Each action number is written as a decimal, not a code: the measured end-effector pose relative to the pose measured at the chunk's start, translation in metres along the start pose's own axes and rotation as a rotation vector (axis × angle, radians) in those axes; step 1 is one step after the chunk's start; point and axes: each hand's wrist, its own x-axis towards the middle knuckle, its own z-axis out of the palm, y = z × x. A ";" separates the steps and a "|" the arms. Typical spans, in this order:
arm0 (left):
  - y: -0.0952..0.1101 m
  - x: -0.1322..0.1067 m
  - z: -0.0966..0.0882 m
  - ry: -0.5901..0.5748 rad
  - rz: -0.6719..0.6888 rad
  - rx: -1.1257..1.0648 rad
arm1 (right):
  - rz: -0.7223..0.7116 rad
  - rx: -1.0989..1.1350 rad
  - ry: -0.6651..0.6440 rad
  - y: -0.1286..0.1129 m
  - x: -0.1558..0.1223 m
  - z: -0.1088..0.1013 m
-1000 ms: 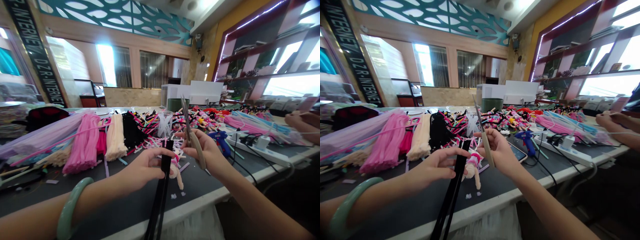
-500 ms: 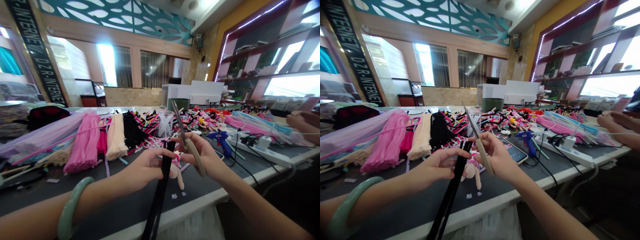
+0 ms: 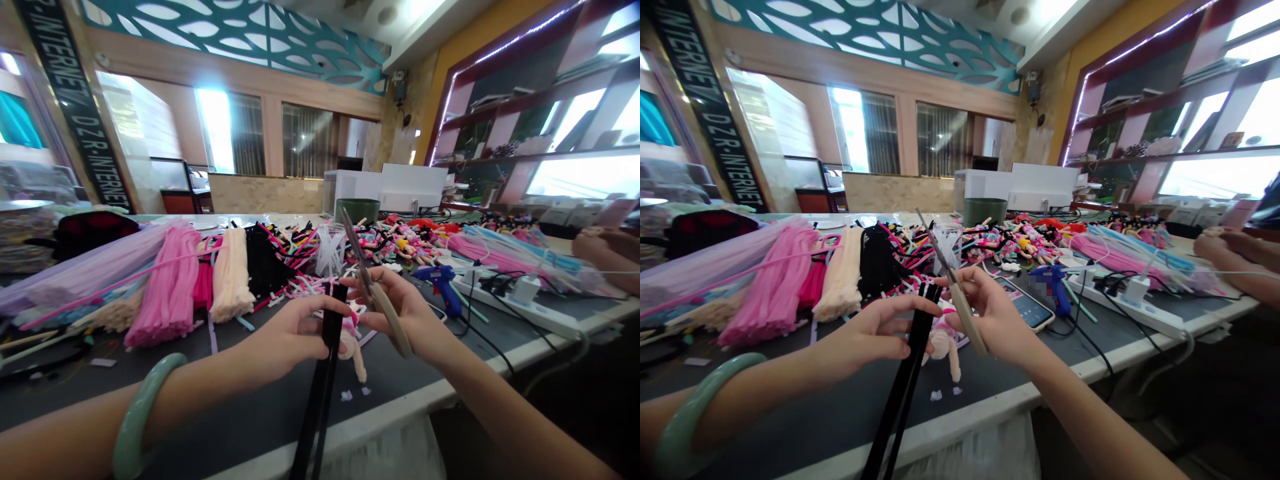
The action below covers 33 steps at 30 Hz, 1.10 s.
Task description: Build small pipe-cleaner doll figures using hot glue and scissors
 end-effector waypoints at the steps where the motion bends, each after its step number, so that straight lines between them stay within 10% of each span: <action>1: -0.001 0.000 0.000 -0.001 0.004 -0.001 | 0.002 0.002 -0.005 0.000 0.000 0.000; 33: -0.008 -0.002 0.003 -0.308 0.075 -0.012 | -0.093 0.072 0.124 0.013 0.006 -0.001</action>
